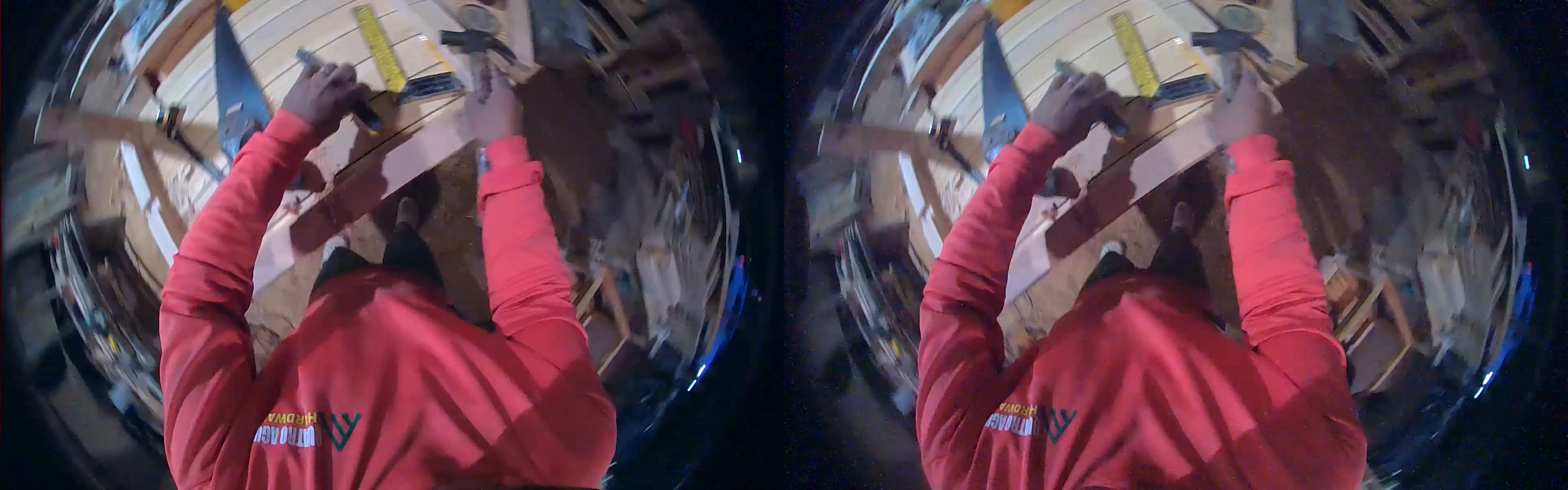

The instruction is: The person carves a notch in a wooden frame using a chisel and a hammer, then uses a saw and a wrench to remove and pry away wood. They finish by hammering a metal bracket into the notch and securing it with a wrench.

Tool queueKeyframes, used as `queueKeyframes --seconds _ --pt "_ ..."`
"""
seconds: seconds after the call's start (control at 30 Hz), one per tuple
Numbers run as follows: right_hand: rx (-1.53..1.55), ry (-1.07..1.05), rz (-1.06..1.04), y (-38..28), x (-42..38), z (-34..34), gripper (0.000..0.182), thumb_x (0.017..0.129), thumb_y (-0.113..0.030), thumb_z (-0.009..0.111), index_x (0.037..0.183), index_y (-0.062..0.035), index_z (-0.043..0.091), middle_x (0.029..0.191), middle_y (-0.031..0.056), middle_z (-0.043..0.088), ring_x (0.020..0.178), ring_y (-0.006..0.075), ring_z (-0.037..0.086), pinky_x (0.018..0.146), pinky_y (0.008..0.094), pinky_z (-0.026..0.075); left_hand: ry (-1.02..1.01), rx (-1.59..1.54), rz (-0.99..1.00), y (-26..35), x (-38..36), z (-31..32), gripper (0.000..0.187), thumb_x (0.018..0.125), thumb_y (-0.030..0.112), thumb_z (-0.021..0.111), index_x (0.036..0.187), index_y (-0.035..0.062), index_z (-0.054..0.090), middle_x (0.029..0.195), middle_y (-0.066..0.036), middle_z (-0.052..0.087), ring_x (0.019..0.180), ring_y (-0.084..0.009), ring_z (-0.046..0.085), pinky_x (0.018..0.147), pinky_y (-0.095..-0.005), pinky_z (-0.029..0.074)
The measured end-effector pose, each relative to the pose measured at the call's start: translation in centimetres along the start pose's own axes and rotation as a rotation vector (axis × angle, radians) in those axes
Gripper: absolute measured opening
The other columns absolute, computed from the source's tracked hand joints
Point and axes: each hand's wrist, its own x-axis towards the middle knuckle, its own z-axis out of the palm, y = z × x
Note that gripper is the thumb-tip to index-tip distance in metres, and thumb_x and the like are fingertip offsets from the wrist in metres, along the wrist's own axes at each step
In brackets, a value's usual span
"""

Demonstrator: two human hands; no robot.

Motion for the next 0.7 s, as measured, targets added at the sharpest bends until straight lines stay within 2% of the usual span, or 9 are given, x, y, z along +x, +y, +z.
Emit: queueKeyframes --seconds 0.1,0.2,0.27,0.37,0.4,0.47,0.53,0.6,0.7 --pt "-0.185 -0.067 -0.19 0.5 2.4 -0.2 0.05 0.084 -0.027 0.074 0.125 -0.0005 0.064 0.106 0.0249 0.072 0.098 0.0437 0.07 0.086 0.0505 0.055 -0.023 -0.112 -0.405 2.9 -2.2 -4.0 0.042 0.084 0.022 0.079 0.124 0.0171 0.068 0.124 -0.012 0.066 0.109 -0.0382 0.065 0.092 -0.0476 0.05" --pt "-0.389 -0.224 -0.27 -0.4 3.1 -2.2 0.048 0.083 -0.031 0.076 0.116 0.0025 0.067 0.106 0.0254 0.071 0.1 0.0437 0.069 0.089 0.0503 0.054 0.249 -0.192 -0.762 7.9 -8.5 -7.5 0.037 0.086 0.011 0.078 0.121 0.0094 0.067 0.116 -0.018 0.068 0.106 -0.0352 0.067 0.089 -0.0435 0.054" --pt "-0.539 -0.25 -0.365 -0.7 3.9 -3.1 0.047 0.084 -0.03 0.076 0.116 0.0028 0.067 0.104 0.0244 0.07 0.102 0.043 0.067 0.091 0.0491 0.053 0.359 -0.231 -1.084 11.6 -13.5 -7.9 0.027 0.086 0.019 0.079 0.11 0.0098 0.069 0.107 -0.014 0.068 0.1 -0.0325 0.067 0.078 -0.0407 0.054" --pt "-0.455 -0.07 -0.68 -3.1 4.0 -2.0 0.042 0.086 -0.026 0.074 0.117 0.0023 0.068 0.103 0.0227 0.068 0.105 0.0416 0.065 0.093 0.0472 0.052 0.295 -0.226 -1.365 16.4 -19.6 -7.0 0.039 0.086 0.03 0.08 0.117 0.0092 0.069 0.118 -0.012 0.067 0.104 -0.0311 0.065 0.086 -0.0466 0.052" --pt "-0.375 0.016 -0.808 -4.1 3.5 -1.5 0.04 0.087 -0.024 0.074 0.117 0.0019 0.069 0.103 0.0221 0.068 0.105 0.041 0.065 0.094 0.0465 0.052 0.204 -0.123 -1.267 17.6 -19.3 -7.5 0.044 0.086 0.033 0.079 0.122 0.0096 0.068 0.125 -0.013 0.065 0.11 -0.0314 0.064 0.091 -0.0494 0.049" --pt "-0.156 -0.181 -0.846 -8.5 1.7 0.5 0.039 0.088 -0.019 0.073 0.119 0.0022 0.068 0.108 0.0217 0.068 0.106 0.0399 0.065 0.096 0.0463 0.051 0.027 0.06 -1.049 19.8 -16.5 -7.7 0.054 0.086 0.038 0.077 0.131 0.0104 0.065 0.139 -0.015 0.06 0.121 -0.032 0.06 0.1 -0.0551 0.044" --pt "0.171 -0.471 -0.918 -12.9 -1.6 3.1 0.043 0.087 -0.023 0.075 0.121 0.0014 0.066 0.112 0.0223 0.067 0.107 0.0398 0.064 0.098 0.0453 0.051 -0.083 -0.001 -1.0 22.9 -13.2 -5.9 0.059 0.081 0.035 0.076 0.134 0.0116 0.064 0.153 -0.019 0.051 0.14 -0.0338 0.05 0.117 -0.0527 0.029" --pt "0.252 -0.507 -1.159 -15.1 -4.7 7.1 0.044 0.087 -0.028 0.076 0.118 0.0018 0.067 0.115 0.0216 0.067 0.108 0.039 0.065 0.099 0.045 0.05 -0.208 0.129 -0.893 25.3 -11.9 -3.4 0.06 0.076 0.03 0.078 0.132 0.0118 0.065 0.158 -0.022 0.044 0.145 -0.0365 0.046 0.117 -0.052 0.032" --pt "0.114 -0.649 -1.08 -18.5 -9.9 11.9 0.057 0.088 -0.032 0.076 0.131 0.0007 0.058 0.116 0.0242 0.067 0.11 0.0412 0.065 0.099 0.0465 0.051 0.025 -0.208 -0.841 25.1 -12.3 -4.7 0.053 0.074 0.027 0.078 0.123 0.0111 0.069 0.15 -0.022 0.053 0.138 -0.0357 0.053 0.112 -0.0527 0.038"
